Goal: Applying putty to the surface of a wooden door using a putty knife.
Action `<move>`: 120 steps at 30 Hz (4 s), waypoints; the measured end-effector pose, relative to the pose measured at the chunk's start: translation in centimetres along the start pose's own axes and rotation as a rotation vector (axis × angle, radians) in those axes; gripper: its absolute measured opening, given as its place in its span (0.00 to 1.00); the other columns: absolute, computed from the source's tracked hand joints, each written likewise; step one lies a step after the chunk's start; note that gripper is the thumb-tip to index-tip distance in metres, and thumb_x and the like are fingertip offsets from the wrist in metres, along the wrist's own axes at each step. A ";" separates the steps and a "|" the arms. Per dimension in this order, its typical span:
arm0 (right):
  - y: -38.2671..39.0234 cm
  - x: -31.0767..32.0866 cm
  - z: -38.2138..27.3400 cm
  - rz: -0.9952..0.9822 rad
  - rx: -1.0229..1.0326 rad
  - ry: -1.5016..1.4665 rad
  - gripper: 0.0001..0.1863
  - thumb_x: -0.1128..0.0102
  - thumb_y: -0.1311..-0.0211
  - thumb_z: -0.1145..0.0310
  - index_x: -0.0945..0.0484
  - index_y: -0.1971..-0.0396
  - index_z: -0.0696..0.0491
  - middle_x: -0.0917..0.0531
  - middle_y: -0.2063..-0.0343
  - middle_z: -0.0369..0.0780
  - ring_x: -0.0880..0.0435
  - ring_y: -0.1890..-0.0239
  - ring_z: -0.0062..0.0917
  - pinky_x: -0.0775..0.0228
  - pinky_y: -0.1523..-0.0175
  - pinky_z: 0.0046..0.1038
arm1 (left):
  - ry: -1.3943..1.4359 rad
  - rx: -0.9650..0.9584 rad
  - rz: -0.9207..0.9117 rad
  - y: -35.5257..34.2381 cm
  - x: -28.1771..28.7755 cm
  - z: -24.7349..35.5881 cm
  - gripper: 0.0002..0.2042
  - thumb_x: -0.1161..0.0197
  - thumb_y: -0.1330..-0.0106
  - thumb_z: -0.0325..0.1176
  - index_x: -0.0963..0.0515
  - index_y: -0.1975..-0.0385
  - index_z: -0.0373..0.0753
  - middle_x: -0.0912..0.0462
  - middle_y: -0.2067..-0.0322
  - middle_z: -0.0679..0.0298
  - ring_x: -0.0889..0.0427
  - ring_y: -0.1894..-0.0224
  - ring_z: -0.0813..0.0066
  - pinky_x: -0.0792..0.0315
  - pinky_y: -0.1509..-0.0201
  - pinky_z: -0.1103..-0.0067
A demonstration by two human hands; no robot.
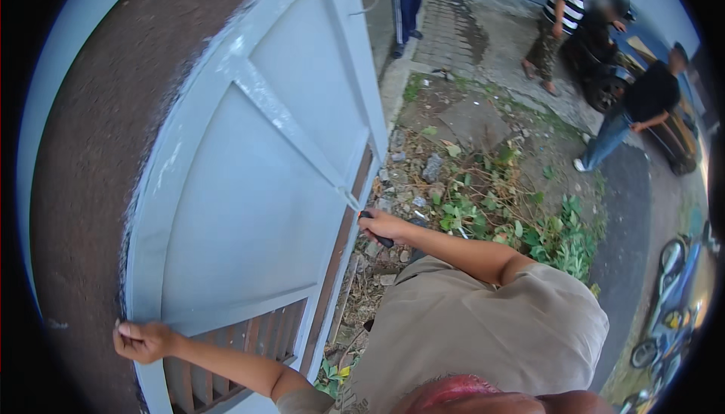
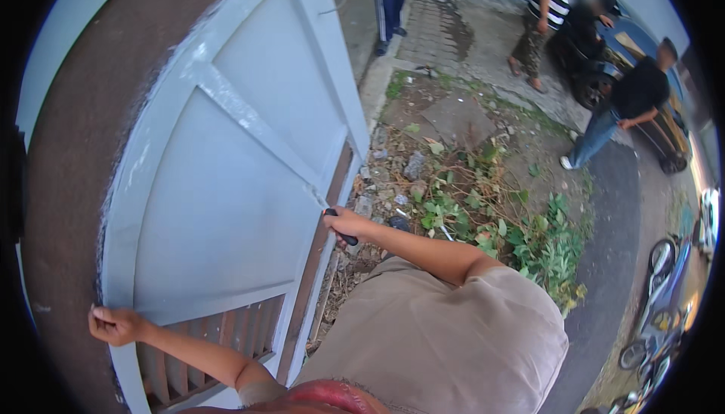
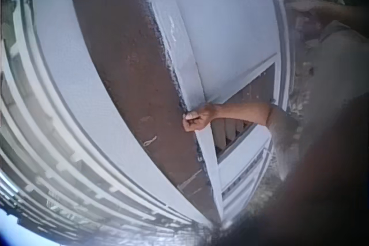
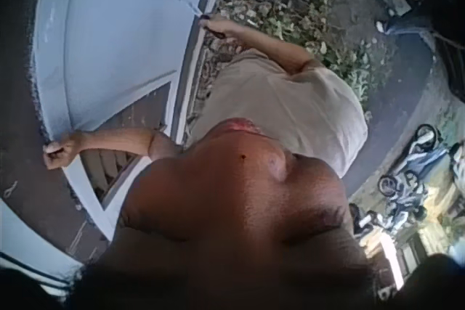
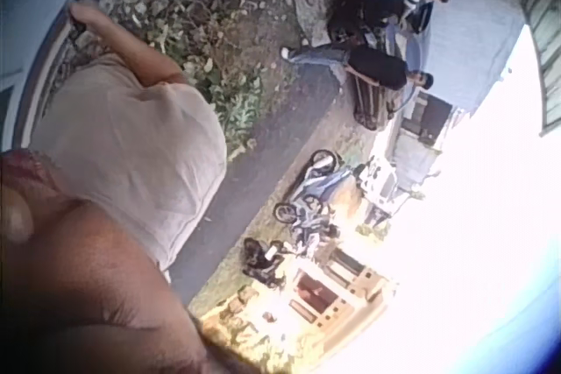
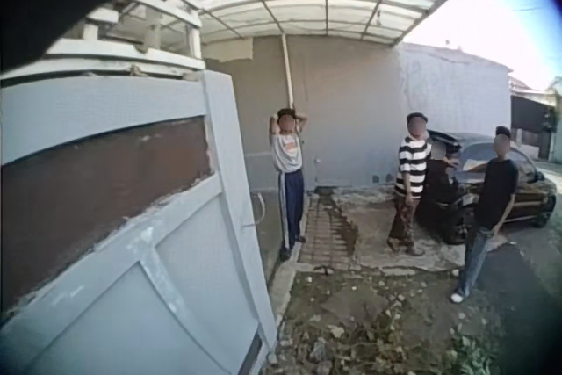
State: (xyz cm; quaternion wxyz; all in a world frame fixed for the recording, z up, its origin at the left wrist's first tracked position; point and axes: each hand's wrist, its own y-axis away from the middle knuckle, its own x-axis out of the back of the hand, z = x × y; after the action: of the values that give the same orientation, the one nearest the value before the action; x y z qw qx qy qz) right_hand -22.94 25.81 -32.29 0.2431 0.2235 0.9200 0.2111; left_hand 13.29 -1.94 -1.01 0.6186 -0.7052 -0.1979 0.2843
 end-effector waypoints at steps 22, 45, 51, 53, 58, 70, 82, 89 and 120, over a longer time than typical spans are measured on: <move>-1.1 -16.8 -27.5 0.113 0.905 0.105 0.37 0.50 0.31 0.71 0.54 0.25 0.47 0.30 0.81 0.34 0.26 0.86 0.20 0.31 0.82 0.26 | -0.097 0.054 -0.067 -0.1 0.0 2.3 0.09 0.43 0.26 0.33 0.25 0.64 0.32 0.22 0.76 0.64 0.28 0.78 0.80 0.37 0.77 0.83; -2.5 -14.4 -33.9 0.091 0.834 -0.100 0.39 0.56 0.30 0.69 0.63 0.25 0.52 0.31 0.79 0.38 0.29 0.89 0.24 0.33 0.86 0.31 | -0.152 0.047 -0.028 -0.7 -1.1 3.0 0.09 0.42 0.28 0.33 0.27 0.62 0.31 0.20 0.77 0.61 0.23 0.79 0.79 0.33 0.77 0.85; -1.8 -15.6 -32.6 0.055 0.729 0.008 0.39 0.55 0.32 0.70 0.61 0.25 0.52 0.31 0.78 0.39 0.29 0.88 0.25 0.33 0.84 0.28 | -0.278 0.063 -0.018 -0.6 -0.6 2.4 0.11 0.40 0.29 0.35 0.26 0.61 0.31 0.16 0.76 0.59 0.17 0.76 0.74 0.26 0.74 0.83; -3.9 -12.7 -36.5 0.104 0.898 -0.107 0.39 0.55 0.32 0.71 0.61 0.25 0.51 0.31 0.78 0.39 0.29 0.89 0.25 0.33 0.85 0.29 | -0.246 0.053 -0.002 -0.4 -1.4 2.6 0.11 0.40 0.29 0.35 0.26 0.61 0.31 0.16 0.76 0.59 0.17 0.76 0.74 0.26 0.74 0.83; -2.0 -15.7 -31.1 0.080 0.765 -0.020 0.38 0.55 0.31 0.71 0.62 0.25 0.50 0.30 0.77 0.39 0.28 0.88 0.26 0.31 0.83 0.31 | -0.225 0.070 -0.036 -0.3 -0.3 2.4 0.12 0.40 0.29 0.35 0.26 0.61 0.31 0.17 0.78 0.60 0.18 0.78 0.76 0.28 0.76 0.84; 0.1 -15.1 -29.3 0.117 0.835 -0.046 0.36 0.51 0.29 0.64 0.53 0.26 0.51 0.32 0.81 0.36 0.32 0.92 0.21 0.37 0.87 0.27 | -0.145 0.054 -0.053 -0.3 -0.2 2.5 0.09 0.41 0.28 0.31 0.27 0.61 0.31 0.18 0.78 0.61 0.20 0.77 0.78 0.30 0.75 0.84; -2.1 -14.1 -27.8 0.289 0.887 0.284 0.31 0.53 0.26 0.60 0.48 0.27 0.48 0.25 0.85 0.38 0.26 0.89 0.22 0.30 0.83 0.29 | -0.156 -0.019 -0.030 -0.9 -0.9 3.5 0.07 0.44 0.27 0.31 0.30 0.61 0.32 0.24 0.82 0.65 0.29 0.82 0.83 0.39 0.78 0.86; -2.2 -14.4 -28.2 0.285 0.885 0.328 0.31 0.55 0.25 0.58 0.49 0.26 0.47 0.26 0.85 0.38 0.26 0.89 0.23 0.29 0.84 0.29 | -0.202 0.003 -0.058 -0.8 -0.9 3.5 0.08 0.44 0.28 0.31 0.30 0.61 0.32 0.24 0.82 0.66 0.28 0.81 0.83 0.38 0.78 0.86; -9.6 -10.0 -28.0 0.352 1.130 0.509 0.30 0.50 0.26 0.60 0.44 0.27 0.43 0.25 0.81 0.37 0.26 0.78 0.22 0.30 0.65 0.24 | -0.210 -0.042 -0.066 -0.7 -0.9 3.1 0.08 0.43 0.28 0.30 0.31 0.59 0.32 0.24 0.82 0.66 0.29 0.81 0.85 0.39 0.78 0.88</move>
State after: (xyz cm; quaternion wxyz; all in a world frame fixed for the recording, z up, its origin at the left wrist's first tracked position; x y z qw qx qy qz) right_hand -33.25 5.11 -11.34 -0.1763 0.4074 0.8679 -0.2231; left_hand 10.64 -0.06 -0.37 0.5886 -0.6775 -0.2904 0.3319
